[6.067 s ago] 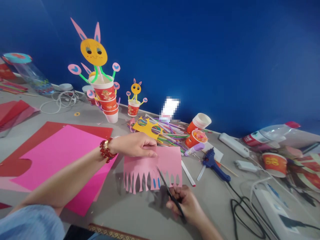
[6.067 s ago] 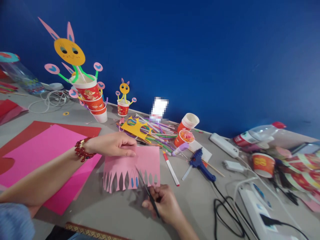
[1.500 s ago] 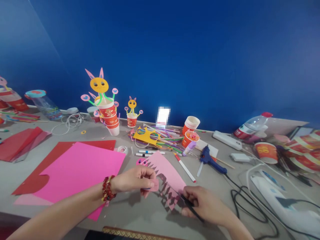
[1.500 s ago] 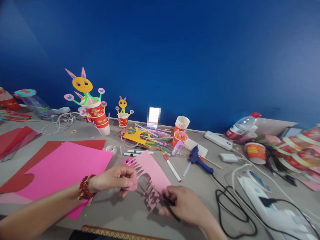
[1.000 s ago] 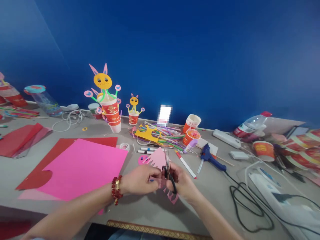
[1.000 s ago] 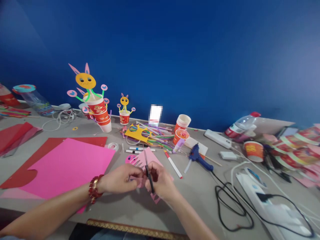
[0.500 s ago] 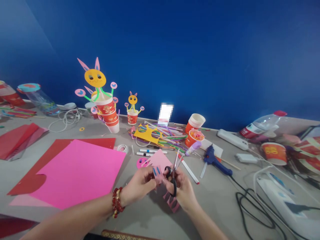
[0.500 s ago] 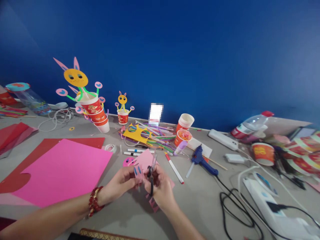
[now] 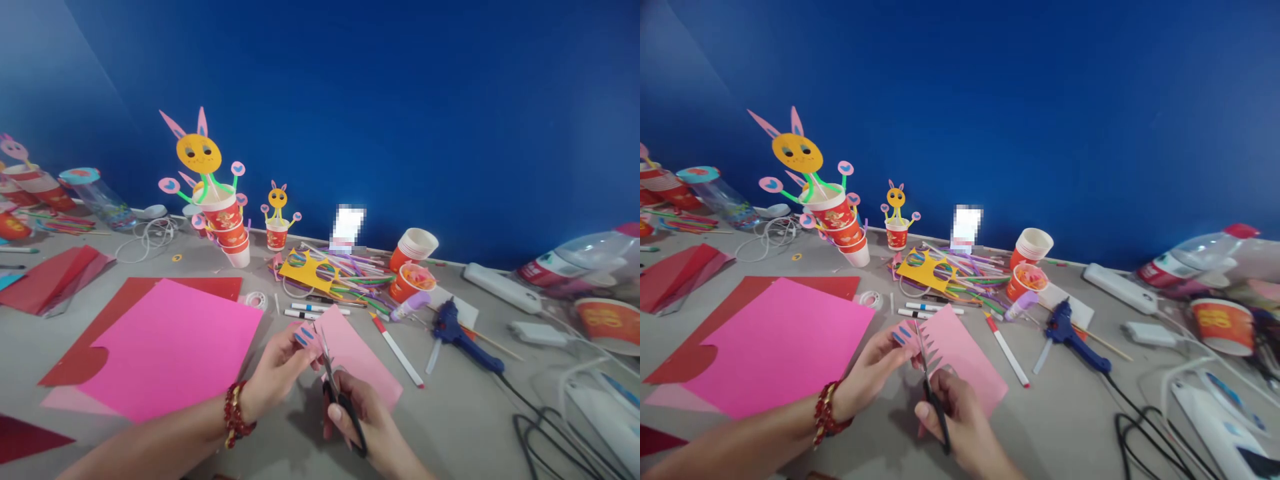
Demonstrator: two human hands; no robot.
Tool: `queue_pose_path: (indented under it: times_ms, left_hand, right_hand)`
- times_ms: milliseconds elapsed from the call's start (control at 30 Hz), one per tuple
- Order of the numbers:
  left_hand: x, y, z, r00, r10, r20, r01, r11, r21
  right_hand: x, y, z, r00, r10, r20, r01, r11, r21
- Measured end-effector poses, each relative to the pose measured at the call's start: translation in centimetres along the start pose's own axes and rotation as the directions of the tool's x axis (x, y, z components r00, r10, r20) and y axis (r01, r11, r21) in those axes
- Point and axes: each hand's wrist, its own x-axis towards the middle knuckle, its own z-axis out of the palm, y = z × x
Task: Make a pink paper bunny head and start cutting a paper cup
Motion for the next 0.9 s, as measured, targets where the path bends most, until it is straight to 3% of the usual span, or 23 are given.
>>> queue_pose_path:
  times_ms: [400,900]
  left_hand:
    - [0.1,-0.7,-0.1,0.997,-0.079,-0.024,0.077,0.993,-0.092]
    - [0.1,-1.1,-0.3,0.997,-0.076,-0.004,0.075,0.993,-0.096]
  right_hand:
    - [0.4,1.0,0.1,0.999,0.045,0.001,-0.045,0.999,0.001]
    - [0.5,0.8,0.1,0.998,0.066,-0.01,-0.067,0.997,-0.04]
